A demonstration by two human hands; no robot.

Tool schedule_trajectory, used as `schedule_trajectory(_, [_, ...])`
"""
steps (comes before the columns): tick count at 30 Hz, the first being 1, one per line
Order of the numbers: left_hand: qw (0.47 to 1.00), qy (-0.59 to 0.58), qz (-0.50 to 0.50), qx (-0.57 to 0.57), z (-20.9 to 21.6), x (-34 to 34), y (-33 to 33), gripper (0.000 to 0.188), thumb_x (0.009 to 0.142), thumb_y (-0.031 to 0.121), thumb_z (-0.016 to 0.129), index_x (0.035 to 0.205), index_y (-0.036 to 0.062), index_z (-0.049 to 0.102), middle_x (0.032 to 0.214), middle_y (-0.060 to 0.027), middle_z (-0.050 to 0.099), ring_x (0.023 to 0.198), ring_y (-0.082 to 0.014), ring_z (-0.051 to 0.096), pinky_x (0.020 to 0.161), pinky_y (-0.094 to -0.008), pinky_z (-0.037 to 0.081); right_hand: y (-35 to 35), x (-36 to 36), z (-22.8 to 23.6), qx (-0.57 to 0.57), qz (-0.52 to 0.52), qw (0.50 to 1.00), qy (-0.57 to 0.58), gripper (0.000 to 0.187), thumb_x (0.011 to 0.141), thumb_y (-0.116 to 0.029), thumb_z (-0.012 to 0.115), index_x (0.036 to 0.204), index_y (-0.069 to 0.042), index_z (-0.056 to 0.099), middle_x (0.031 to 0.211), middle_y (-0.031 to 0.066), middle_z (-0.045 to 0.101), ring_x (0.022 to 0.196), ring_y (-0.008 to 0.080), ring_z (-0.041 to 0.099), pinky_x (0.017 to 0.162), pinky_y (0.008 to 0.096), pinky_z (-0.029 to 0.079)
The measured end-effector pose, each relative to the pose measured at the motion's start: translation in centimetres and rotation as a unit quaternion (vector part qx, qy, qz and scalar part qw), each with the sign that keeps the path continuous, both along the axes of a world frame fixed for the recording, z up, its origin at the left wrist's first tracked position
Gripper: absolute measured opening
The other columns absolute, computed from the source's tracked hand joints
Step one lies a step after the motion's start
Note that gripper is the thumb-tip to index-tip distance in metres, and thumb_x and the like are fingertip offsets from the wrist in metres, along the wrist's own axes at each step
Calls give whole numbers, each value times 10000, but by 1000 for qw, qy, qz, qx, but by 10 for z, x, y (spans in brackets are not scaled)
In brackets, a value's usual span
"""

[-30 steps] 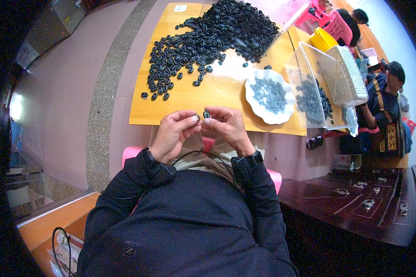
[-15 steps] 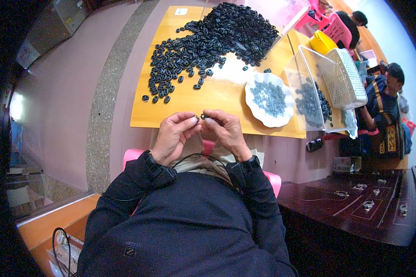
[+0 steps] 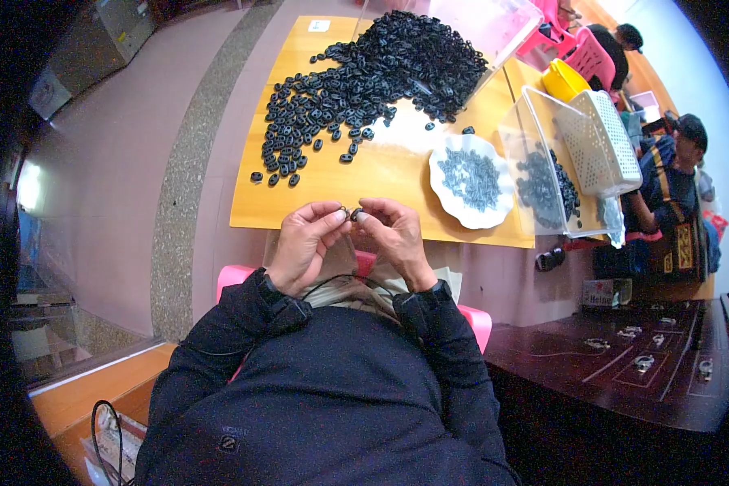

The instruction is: The person picks up a black plastic cord lock and a metal spring by hand, inserts the spring into the cord lock, and places the assembled unit into a white bowl.

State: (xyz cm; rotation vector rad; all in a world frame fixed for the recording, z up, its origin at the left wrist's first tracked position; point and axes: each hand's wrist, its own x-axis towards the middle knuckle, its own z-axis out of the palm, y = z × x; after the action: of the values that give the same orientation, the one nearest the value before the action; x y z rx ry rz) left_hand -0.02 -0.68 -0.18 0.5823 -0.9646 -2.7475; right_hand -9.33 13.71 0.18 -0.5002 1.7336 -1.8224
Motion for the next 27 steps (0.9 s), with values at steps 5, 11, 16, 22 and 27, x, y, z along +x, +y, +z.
schedule_trajectory(5, [1000,-4,10,14,-1,-1,2,133,873,-4,630,1005,-19,618,917,-102,664,795,-151,658,744,-233,552,-4,2,-9,-30,-56,997,34,195,867,-35,650,1041,52,663,888,65,686,782,89,629,702,217,521])
schedule_trajectory(11, [1000,1,11,17,-7,-1,2,117,886,-10,606,1003,-18,611,954,-108,657,837,-162,661,772,-238,567,-4,2,-13,-13,-35,995,94,187,863,-34,659,1036,35,676,880,40,680,764,76,610,678,218,509])
schedule_trajectory(16, [1000,4,11,16,-8,-1,2,117,887,-9,605,1003,-13,615,946,-106,658,831,-162,662,767,-239,567,-4,3,-5,-1,-16,996,87,190,878,-38,646,1054,33,654,895,52,670,780,73,602,690,209,510])
schedule_trajectory(22, [1000,9,20,21,-6,-1,3,115,887,-2,609,1002,-14,613,946,-113,661,839,-174,670,780,-248,572,-5,5,-3,-35,-1,999,-21,145,922,-63,592,1039,23,590,915,54,655,806,92,619,728,222,530])
schedule_trajectory(27, [1000,5,16,23,0,-1,2,112,890,0,607,999,-25,608,944,-125,664,850,-175,671,780,-252,576,-1,0,-9,-77,-13,996,-36,156,934,-84,583,1045,25,594,928,56,661,819,102,633,737,234,537])
